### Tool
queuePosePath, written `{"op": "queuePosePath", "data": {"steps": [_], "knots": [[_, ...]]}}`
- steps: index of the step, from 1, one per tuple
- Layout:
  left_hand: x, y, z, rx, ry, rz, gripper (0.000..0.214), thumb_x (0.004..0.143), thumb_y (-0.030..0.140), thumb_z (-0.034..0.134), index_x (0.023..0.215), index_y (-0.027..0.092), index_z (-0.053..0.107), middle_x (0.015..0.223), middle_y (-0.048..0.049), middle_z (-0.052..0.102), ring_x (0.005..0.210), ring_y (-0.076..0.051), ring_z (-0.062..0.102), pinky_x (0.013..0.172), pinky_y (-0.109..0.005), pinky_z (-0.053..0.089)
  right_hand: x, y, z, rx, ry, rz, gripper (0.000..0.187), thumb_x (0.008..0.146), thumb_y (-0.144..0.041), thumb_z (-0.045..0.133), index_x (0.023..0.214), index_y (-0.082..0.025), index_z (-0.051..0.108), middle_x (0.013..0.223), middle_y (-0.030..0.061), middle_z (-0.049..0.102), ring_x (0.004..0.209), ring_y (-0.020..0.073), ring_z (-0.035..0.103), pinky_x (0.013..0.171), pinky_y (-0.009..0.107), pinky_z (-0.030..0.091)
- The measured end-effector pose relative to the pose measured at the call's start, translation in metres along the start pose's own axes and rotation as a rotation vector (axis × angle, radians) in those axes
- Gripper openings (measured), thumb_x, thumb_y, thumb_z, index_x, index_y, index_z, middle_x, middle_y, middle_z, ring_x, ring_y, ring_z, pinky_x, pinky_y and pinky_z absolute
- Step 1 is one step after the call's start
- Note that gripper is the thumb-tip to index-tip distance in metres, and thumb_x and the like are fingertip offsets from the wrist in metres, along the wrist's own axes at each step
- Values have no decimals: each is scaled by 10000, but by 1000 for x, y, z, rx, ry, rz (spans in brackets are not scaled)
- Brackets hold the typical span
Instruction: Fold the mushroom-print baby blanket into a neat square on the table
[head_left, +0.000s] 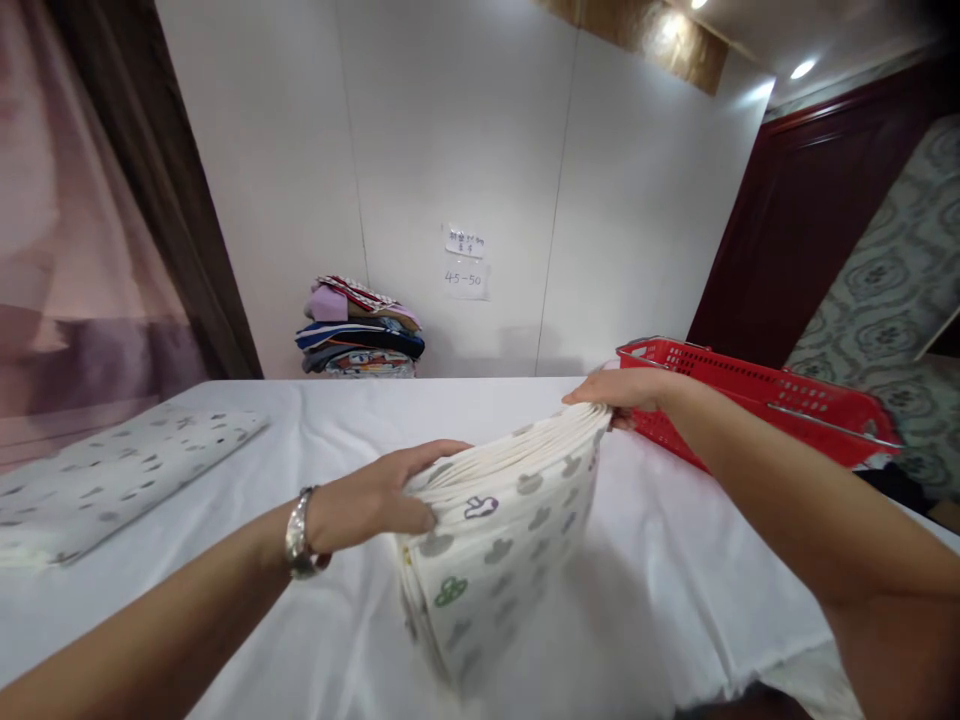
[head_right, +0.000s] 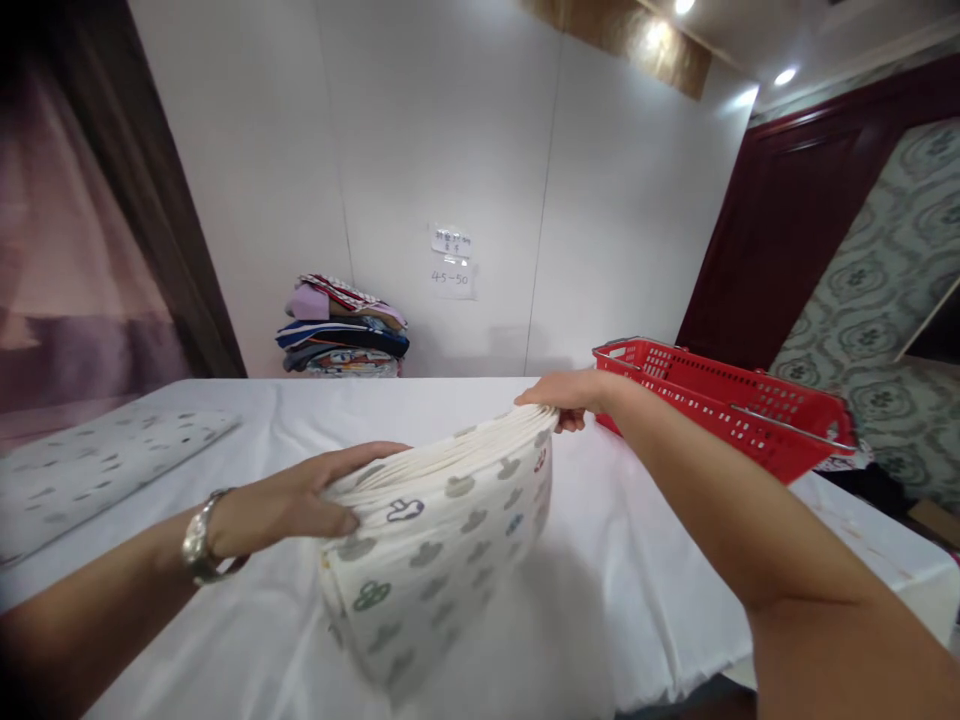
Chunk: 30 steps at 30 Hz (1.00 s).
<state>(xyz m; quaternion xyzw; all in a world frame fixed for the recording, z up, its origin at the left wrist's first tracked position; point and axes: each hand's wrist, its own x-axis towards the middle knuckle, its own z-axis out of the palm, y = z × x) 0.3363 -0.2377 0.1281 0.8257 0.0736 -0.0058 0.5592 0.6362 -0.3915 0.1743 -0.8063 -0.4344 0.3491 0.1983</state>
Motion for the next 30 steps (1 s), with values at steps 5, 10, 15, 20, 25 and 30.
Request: {"op": "queuePosePath", "data": {"steps": [5,10,15,20,25,30], "knots": [[29,-48,-34,-347,-48,-112,693,492,251,571,1179,206,490,1132,-54,607,1003,-277,567,801,-360,477,51,12,9,134,-157,68,548,728,-669,484,605,-141,565,412,4,462,325,68,341,318,193,204],[56,-149,-53,-306,317,-454,530,559,363,587,1049,166,547,954,-83,662,895,-253,615,657,-310,499,128,59,87,286,-84,161,628,754,-714,371,671,-131,590,529,33,534,423,81,414,395,192,300],[54,-188,-47,-189,474,-474,643,587,523,624,1105,155,526,1021,-104,637,956,-257,595,771,-326,481,151,82,138,267,53,75,525,700,-661,519,845,-162,595,865,71,620,685,142,551,550,227,421],[60,-194,-41,107,620,-437,733,533,398,719,1193,165,500,1074,-98,603,1016,-273,561,865,-346,436,154,77,159,225,249,4,635,618,-409,703,1178,-204,486,1053,84,592,868,198,578,717,278,455],[82,-194,-65,-64,744,-339,729,572,371,743,1223,185,474,1181,-123,544,1088,-252,519,871,-308,426,178,65,137,338,360,-97,728,626,-352,690,1273,-208,390,1043,65,600,838,191,607,705,270,478],[113,-207,-90,-239,930,-440,754,549,320,785,1206,145,458,1235,-160,506,1096,-267,505,859,-305,426,225,56,128,-10,501,-20,668,734,-383,586,1322,-164,355,1081,107,597,937,228,587,816,321,439]]}}
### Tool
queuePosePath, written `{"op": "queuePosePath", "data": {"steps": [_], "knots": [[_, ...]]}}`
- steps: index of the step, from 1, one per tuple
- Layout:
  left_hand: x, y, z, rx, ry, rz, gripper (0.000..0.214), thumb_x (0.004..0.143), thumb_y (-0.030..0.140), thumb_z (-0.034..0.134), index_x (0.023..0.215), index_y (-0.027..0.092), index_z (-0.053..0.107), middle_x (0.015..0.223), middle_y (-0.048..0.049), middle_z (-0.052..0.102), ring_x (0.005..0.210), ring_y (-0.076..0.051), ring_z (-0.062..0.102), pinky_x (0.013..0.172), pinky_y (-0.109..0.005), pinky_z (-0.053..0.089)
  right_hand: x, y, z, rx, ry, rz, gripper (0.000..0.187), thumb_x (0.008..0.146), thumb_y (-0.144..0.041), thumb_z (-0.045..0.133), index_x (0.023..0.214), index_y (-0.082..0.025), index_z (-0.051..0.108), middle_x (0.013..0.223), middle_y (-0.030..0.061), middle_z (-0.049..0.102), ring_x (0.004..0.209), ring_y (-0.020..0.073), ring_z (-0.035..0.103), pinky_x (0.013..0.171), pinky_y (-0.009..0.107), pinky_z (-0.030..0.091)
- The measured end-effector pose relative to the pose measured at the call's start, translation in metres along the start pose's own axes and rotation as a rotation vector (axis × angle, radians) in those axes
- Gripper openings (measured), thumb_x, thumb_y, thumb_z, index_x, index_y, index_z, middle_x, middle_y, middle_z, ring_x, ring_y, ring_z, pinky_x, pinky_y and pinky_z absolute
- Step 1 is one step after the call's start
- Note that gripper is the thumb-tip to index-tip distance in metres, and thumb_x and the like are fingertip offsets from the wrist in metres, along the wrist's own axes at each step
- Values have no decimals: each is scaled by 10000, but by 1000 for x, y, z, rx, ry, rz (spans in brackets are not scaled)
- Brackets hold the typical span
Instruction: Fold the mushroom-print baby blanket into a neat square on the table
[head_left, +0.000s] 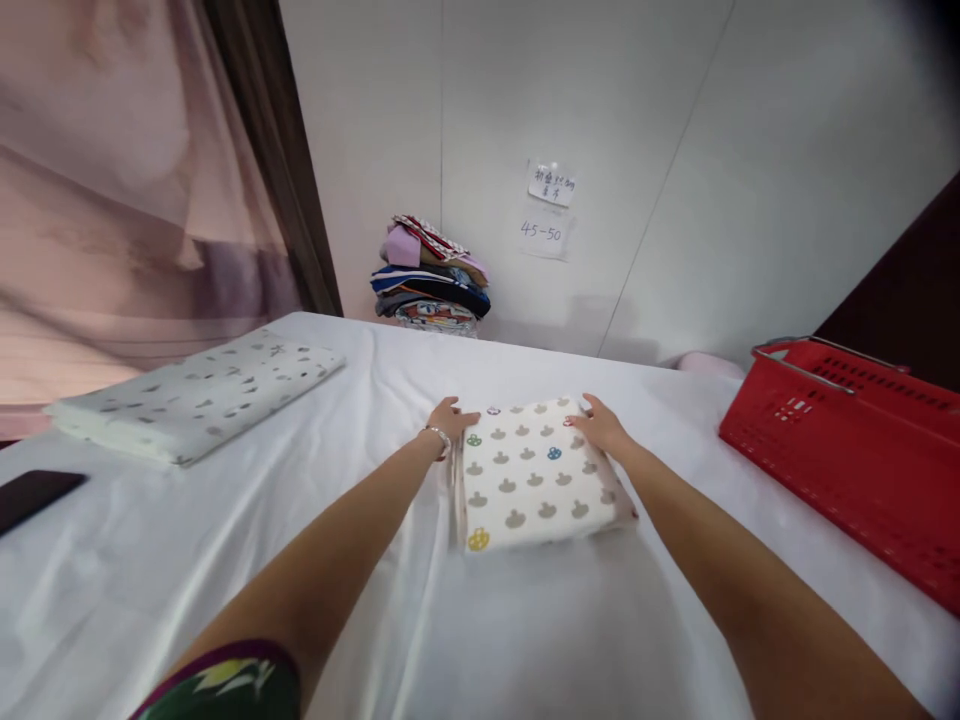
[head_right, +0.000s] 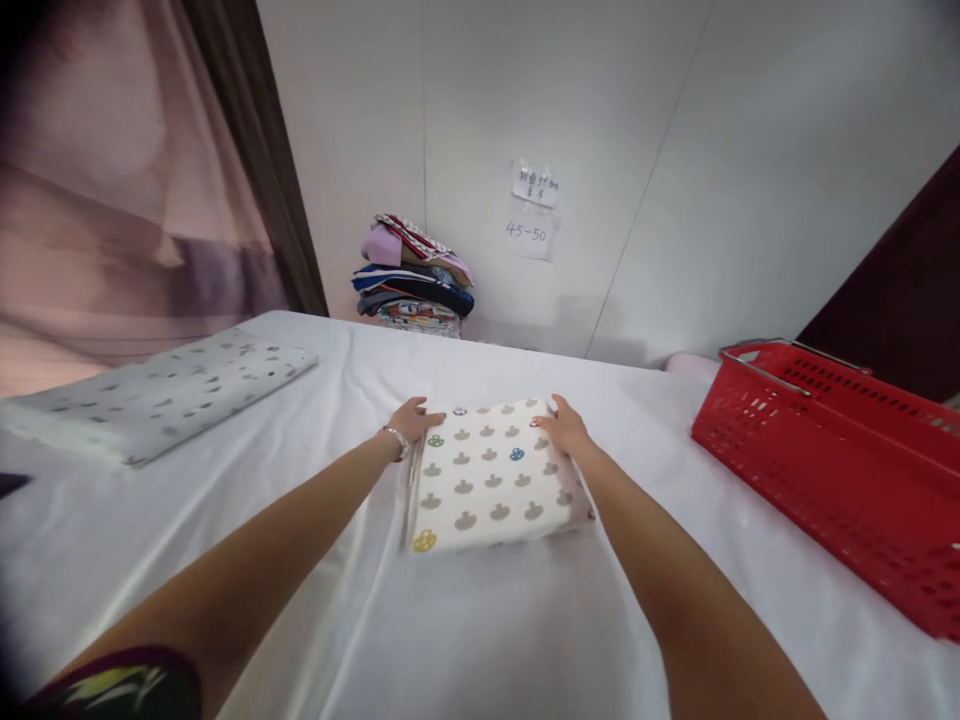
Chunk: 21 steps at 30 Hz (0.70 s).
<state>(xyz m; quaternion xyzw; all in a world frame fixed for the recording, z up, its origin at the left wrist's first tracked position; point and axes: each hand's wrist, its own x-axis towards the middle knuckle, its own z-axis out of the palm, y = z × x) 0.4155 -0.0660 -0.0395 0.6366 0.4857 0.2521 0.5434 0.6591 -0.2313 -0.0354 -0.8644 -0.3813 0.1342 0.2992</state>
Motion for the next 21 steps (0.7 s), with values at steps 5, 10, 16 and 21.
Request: {"op": "queuePosePath", "data": {"steps": [5,10,16,21], "knots": [[7,-15,-5,-68,-46,-75,707,652,358,714,1243,139,394,1161,-153,558,941,-227,586,757,-302,481,2,13,21,-102,-33,-58,470,809,-377,484,1222,-153,493,1225,123,526,1140,260,466,946,342,345],[-20,-31,-14,-179,-148,-165,598,774,291,590,1273,92,329,827,-81,647,719,-168,623,611,-291,527,-20,6,17,-166,48,-197,396,796,-311,475,1154,-155,540,1273,112,479,1186,258,403,974,349,305],[-51,-49,-11,-185,-169,-148,451,748,230,610,1156,110,459,682,-21,620,607,-148,602,515,-251,524,-80,-70,56,40,-159,-443,226,828,-326,407,820,-220,607,785,-6,635,712,140,566,647,240,413],[-61,-54,-7,-160,-110,-71,342,759,207,590,1081,147,492,743,-6,625,531,-101,576,460,-202,497,-100,-117,85,-186,-194,-354,266,794,-454,481,818,-205,570,706,6,615,631,145,535,540,233,327]]}}
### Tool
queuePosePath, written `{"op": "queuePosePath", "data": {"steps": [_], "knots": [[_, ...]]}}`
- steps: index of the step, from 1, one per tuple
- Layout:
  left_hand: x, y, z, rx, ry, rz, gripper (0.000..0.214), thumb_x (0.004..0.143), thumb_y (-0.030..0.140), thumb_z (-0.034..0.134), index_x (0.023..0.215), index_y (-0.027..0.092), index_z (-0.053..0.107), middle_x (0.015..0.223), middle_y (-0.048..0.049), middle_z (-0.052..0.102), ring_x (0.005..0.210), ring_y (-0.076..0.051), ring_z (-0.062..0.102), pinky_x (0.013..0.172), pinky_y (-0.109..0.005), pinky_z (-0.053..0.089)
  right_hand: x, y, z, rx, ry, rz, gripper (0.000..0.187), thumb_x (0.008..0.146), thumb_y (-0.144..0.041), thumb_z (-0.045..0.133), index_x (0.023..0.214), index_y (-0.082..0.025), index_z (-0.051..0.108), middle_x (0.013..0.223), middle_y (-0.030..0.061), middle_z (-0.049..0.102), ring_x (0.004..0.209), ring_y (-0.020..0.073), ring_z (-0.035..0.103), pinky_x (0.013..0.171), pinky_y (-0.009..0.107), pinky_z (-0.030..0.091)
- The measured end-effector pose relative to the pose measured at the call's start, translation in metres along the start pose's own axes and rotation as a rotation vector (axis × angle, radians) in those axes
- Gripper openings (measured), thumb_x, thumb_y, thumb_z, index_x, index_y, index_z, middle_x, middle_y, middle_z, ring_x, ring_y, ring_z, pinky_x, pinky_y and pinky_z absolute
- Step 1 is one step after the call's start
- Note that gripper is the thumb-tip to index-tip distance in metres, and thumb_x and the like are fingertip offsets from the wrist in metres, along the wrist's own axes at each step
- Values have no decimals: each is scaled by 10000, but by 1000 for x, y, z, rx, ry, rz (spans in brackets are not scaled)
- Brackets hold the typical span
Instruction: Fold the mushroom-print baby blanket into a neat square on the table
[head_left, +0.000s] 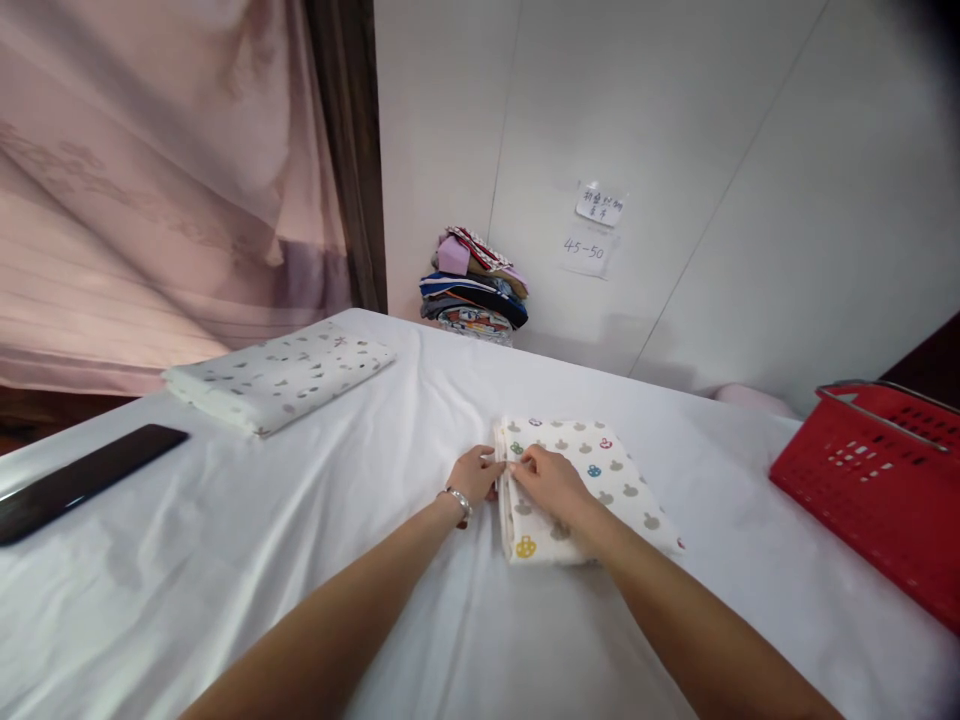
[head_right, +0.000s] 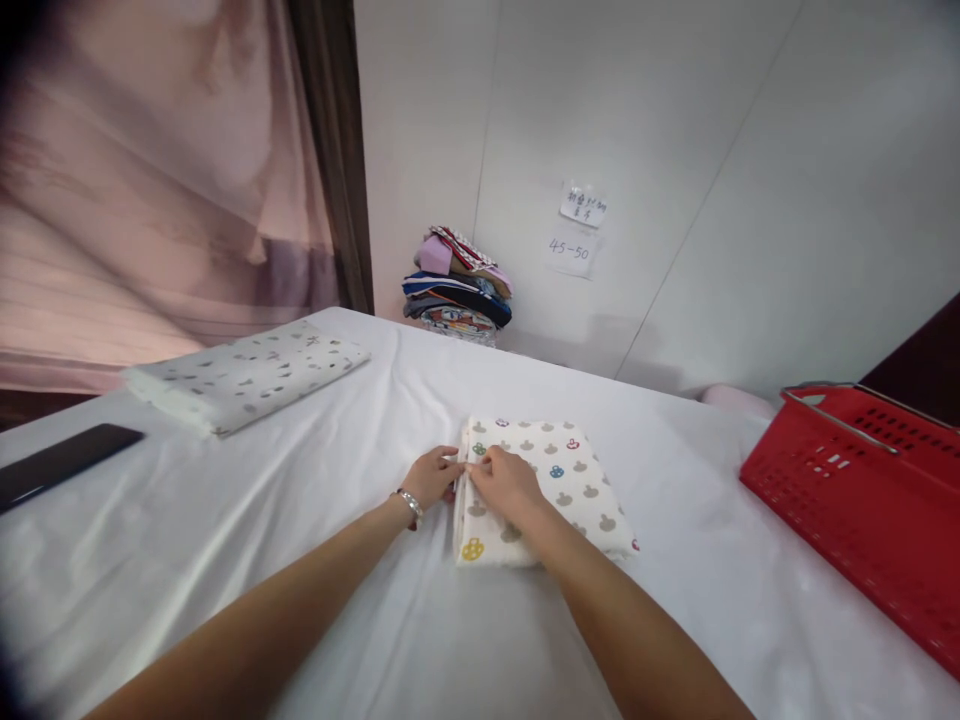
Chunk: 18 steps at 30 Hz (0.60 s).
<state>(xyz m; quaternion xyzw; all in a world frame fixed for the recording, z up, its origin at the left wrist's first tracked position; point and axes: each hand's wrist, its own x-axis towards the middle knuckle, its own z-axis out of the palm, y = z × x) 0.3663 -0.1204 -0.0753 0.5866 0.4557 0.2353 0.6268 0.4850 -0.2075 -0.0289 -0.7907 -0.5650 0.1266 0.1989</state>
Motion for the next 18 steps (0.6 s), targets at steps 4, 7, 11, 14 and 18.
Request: {"op": "queuePosePath", "data": {"steps": [4,7,11,14,18], "knots": [[-1,-2,1,17,16,33,250,755,203,599,986,159,516,750,4,627,462,-71,543,434,-187,475,5,-8,3,-174,-28,21,237,788,-418,485,864,-205,557,763,25,635,696,171,562,544,242,286],[-1,-3,1,30,18,47,190,740,228,621,888,169,518,743,13,631,435,-65,530,426,-188,465,5,-10,4,-223,-52,28,179,794,-335,460,872,-209,559,795,27,642,729,171,573,557,244,283],[-1,-3,1,44,16,61,141,731,235,628,758,172,505,675,30,603,433,-66,525,418,-182,453,6,-16,6,-287,-56,66,204,768,-339,456,866,-200,568,819,49,644,763,194,580,563,252,293],[-1,-4,1,46,12,73,122,741,212,611,732,172,496,635,38,576,432,-68,518,405,-179,444,11,-20,8,-325,-61,81,191,735,-300,466,845,-189,576,844,72,642,792,214,577,575,257,308],[-1,-6,1,42,8,91,114,749,204,590,715,174,486,617,40,560,453,-73,521,411,-176,448,15,-18,10,-200,-48,86,99,674,-188,482,722,-172,567,821,89,633,801,212,569,600,253,332]]}}
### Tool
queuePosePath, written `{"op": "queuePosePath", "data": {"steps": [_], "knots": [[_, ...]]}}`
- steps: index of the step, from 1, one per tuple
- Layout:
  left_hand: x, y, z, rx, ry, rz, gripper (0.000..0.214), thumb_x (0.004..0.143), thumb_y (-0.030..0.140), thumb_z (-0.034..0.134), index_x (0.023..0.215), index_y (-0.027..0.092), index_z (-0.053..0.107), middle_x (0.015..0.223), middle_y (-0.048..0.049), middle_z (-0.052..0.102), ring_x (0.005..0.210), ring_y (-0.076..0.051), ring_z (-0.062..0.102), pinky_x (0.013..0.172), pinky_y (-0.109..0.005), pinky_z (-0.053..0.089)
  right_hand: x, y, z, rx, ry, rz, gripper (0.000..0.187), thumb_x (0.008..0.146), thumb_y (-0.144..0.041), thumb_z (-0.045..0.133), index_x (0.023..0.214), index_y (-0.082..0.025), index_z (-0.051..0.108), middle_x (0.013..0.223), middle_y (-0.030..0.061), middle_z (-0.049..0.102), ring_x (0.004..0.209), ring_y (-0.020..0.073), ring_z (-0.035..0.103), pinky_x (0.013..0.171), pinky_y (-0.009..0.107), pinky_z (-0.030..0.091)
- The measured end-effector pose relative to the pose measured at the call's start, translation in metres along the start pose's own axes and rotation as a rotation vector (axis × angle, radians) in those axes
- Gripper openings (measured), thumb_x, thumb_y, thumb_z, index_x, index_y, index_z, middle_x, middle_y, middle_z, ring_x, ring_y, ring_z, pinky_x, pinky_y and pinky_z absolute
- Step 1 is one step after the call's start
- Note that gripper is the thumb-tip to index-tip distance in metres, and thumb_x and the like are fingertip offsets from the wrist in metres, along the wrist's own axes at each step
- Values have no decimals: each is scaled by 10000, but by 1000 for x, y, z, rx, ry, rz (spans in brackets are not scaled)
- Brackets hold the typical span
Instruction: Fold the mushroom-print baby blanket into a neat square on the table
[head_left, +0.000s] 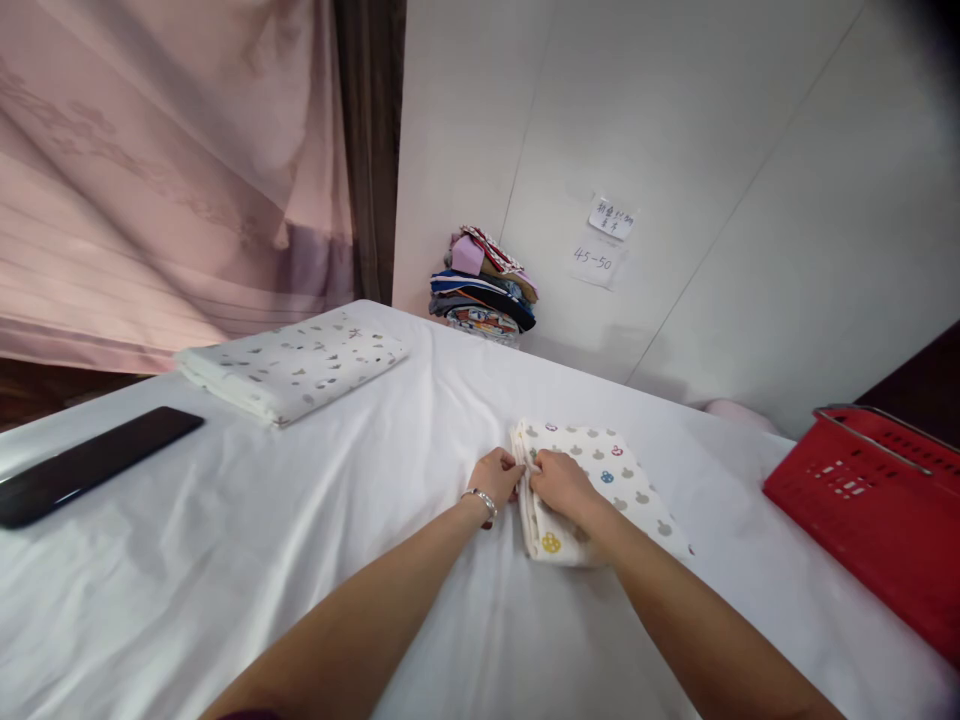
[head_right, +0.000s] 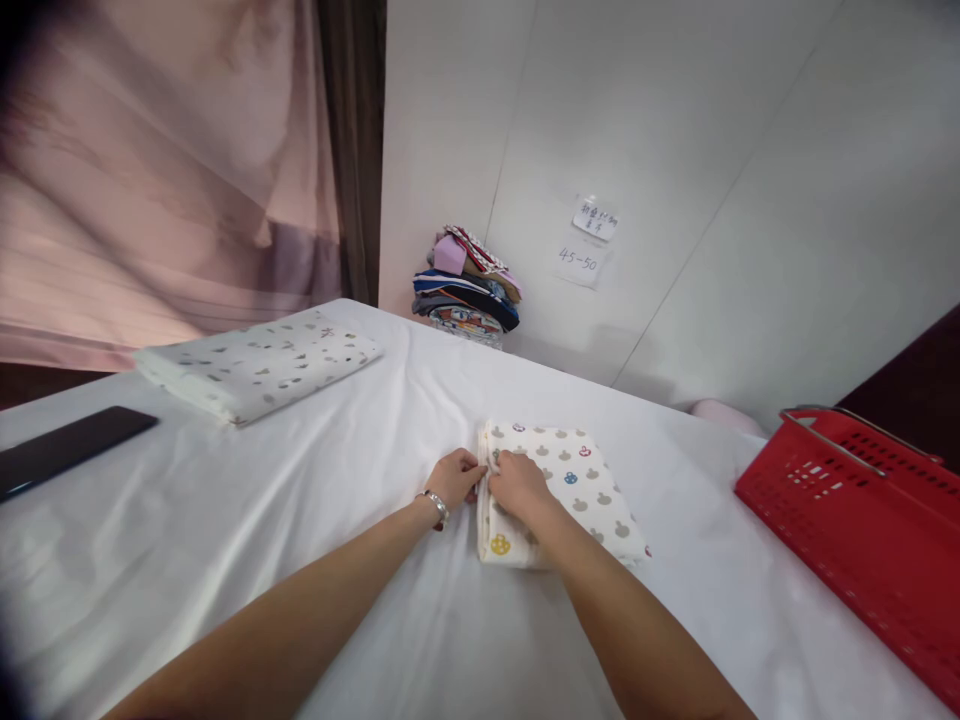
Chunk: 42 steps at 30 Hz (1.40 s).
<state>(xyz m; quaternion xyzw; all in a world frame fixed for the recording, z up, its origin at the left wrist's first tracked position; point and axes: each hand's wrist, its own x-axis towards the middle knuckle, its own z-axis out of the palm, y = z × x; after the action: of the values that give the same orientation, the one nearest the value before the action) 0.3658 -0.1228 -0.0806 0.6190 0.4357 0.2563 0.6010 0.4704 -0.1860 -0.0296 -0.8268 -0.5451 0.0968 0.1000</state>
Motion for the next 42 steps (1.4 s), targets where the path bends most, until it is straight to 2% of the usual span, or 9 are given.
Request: {"op": "queuePosePath", "data": {"steps": [7,11,18,25,29,33,36,40,42], "knots": [[2,-3,-1,11,-9,10,125,734,238,607,721,179,497,616,39,577,445,-80,526,430,-190,444,-1,15,-4,250,-95,7,107,709,-185,416,723,-180,523,481,-44,500,416,106,501,416,192,310],[3,-3,-1,22,2,9,121,720,236,615,728,181,508,613,38,579,445,-85,524,420,-191,432,-1,16,3,401,-91,-2,98,706,-194,422,740,-178,513,472,-69,459,375,83,452,385,180,290],[3,-2,-1,21,11,7,80,736,210,573,709,175,505,625,29,574,451,-89,533,423,-200,445,-11,8,12,398,56,-83,92,721,-240,487,743,-178,552,567,-44,532,521,97,474,488,194,314],[3,-2,-2,36,4,43,285,764,451,541,685,179,509,571,34,548,449,-93,525,411,-194,422,-40,1,9,298,155,-290,133,808,-238,438,791,-191,561,738,13,545,701,149,498,664,253,388],[1,-2,-2,90,8,57,219,716,378,615,716,183,516,577,43,560,416,-86,503,400,-194,401,-71,-4,6,271,120,-395,122,797,-186,442,795,-203,563,857,40,549,819,178,507,741,292,406],[2,-2,-2,129,48,64,168,713,320,625,694,185,528,588,33,580,486,-95,533,461,-189,409,-95,0,-6,273,-29,-496,155,802,-212,454,826,-232,607,987,47,575,954,216,514,786,331,430],[4,-3,-1,156,73,75,163,706,315,633,696,185,535,614,20,595,551,-109,556,499,-193,411,-80,9,-19,301,12,-454,289,856,-289,398,1068,-251,591,1213,47,516,1156,222,434,921,363,386],[6,-4,0,198,90,90,172,705,323,624,703,185,521,628,14,597,566,-115,560,508,-200,402,-22,19,-20,167,209,-363,485,867,-345,378,1318,-168,393,1422,84,281,1331,217,162,1066,392,194],[8,-4,0,224,102,100,168,701,312,622,704,186,510,628,16,596,567,-114,561,509,-199,400,6,21,-10,74,138,-329,533,869,-370,382,1347,-139,340,1435,108,251,1338,234,129,1068,422,156]]}}
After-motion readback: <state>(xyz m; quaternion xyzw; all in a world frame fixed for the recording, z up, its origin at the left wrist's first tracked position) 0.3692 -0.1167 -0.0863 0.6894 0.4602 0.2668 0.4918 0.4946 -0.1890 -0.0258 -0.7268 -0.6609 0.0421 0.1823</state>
